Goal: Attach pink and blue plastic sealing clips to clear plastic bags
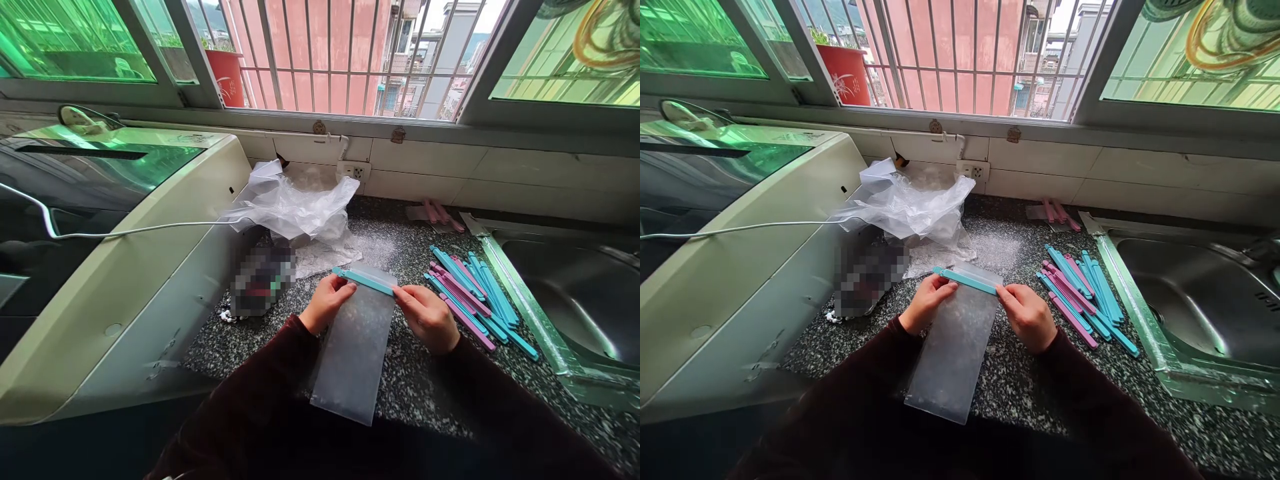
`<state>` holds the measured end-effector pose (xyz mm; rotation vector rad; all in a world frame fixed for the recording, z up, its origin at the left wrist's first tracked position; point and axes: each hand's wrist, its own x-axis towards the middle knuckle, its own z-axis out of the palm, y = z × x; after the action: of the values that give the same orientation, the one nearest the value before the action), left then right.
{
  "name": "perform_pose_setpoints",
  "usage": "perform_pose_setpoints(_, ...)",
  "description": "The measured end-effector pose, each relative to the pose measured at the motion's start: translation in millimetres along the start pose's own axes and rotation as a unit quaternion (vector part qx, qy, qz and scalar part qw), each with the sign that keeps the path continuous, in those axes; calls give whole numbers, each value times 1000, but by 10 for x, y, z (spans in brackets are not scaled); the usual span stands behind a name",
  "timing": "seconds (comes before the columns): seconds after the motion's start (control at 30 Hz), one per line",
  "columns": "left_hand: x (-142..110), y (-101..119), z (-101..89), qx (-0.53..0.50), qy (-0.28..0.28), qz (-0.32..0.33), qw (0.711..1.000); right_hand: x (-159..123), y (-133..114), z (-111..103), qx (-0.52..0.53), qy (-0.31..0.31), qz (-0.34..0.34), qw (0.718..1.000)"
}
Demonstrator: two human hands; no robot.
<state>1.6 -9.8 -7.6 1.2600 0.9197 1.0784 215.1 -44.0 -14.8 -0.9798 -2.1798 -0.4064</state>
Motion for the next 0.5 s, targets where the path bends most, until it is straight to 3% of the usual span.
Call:
perform_pose_setpoints(0.17,3,3,-40,27,1,39,999,1,0,-14,-35,-13,-6,999)
perform_pose_setpoints(0.37,12,21,-43,70,52,49,995,-5,0,-28,-49,-20,-20,998)
perform_pose_setpoints(0.5,15,27,-50,55,55,47,996,-21,-4,4,1,-3,11,1000)
